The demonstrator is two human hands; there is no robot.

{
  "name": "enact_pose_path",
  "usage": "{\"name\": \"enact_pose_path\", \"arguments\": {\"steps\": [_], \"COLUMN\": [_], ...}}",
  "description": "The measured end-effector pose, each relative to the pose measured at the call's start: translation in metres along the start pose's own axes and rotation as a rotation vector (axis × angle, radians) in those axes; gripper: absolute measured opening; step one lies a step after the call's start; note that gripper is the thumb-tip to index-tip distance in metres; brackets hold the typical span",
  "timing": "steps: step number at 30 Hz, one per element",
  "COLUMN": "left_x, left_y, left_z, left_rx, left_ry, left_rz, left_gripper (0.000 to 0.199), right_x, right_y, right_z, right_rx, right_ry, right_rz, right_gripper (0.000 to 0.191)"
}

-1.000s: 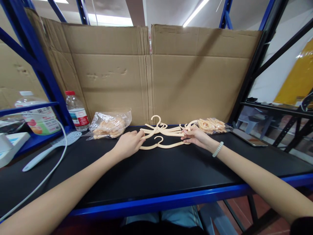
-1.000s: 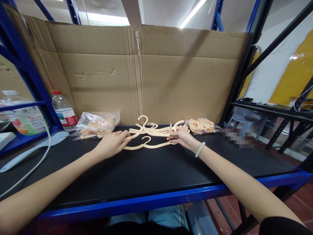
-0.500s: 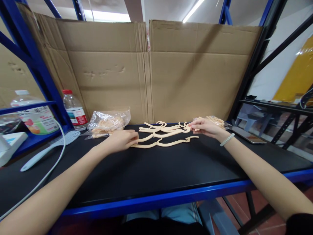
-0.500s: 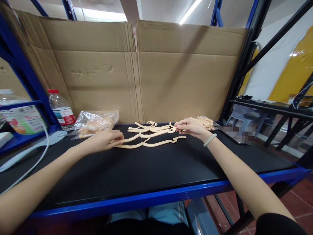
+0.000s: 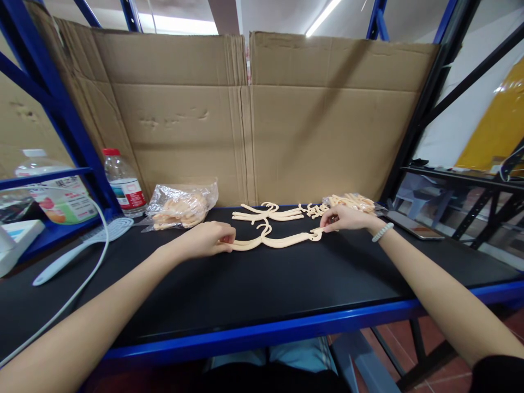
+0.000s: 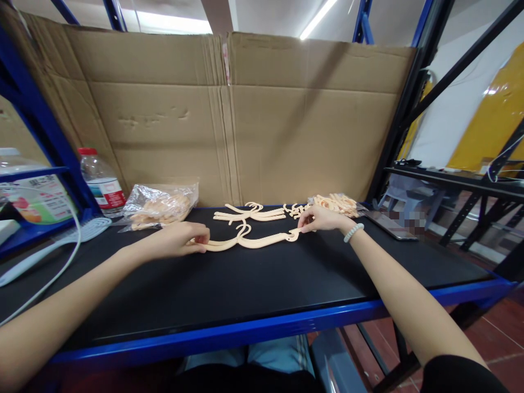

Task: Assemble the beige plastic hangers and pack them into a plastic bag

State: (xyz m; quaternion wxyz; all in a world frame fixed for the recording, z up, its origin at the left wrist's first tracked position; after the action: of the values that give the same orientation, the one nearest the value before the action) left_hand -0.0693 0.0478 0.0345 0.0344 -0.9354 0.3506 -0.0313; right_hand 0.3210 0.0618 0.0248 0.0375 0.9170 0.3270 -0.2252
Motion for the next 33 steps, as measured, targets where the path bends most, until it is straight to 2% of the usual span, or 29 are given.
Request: {"name": "enact_pose_path", "arguments": {"steps": [8,14,18,22,27,33], "left_x": [-0.004,-0.004,-0.007,-0.013,-0.013,-0.012], "left_y": [0.001,0.002,0.002,0.002,0.0,-0.004], "left_z": [0.001,-0.003,-0.004,-0.002,0.001,0.01], "left_rx": [0.018,0.003,-0.039,-0.059,-0.029,0.021], "left_ry": [-0.03,-0.042,-0.058,-0.009,0.037,0.077], "left_rz": [0.002,-0.025,-0.098,-0.113,-0.072,0.012], "left_gripper": [0.009,0.012,0.02,0.023,0.017,0.02], "right_x": [0.009,-0.003,-0.014,-0.022,-0.026,-0.014], "right_y": [-0.002,-0.003,-0.007,-0.013,-0.017,-0.015], "right_z": [0.004,0.007,0.016,0.028,0.035,0.032], "right_rx": [0.012,0.05,0.136,0.112,0.051,0.049], "right_ry": [0.016,-0.014,-0.005,0.033,-0.01,-0.017], "right_rz": [0.052,0.037,-0.04,-0.129,-0.122,-0.103], "right_gripper": [0.035,0.038,0.041,0.044,0.031,0.026]}}
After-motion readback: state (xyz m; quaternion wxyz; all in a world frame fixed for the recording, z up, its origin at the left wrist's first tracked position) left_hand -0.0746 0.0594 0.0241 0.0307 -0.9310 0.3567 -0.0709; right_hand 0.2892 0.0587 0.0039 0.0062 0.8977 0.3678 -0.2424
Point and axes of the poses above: each hand's wrist, its own y-axis away from the middle knuckle, its own z-axis out of the palm, x = y × z, the point moved 1 cm from there along -y, towards the middle knuckle, and after that the axes turned 7 degrees about -z, right-handed, at the moved point
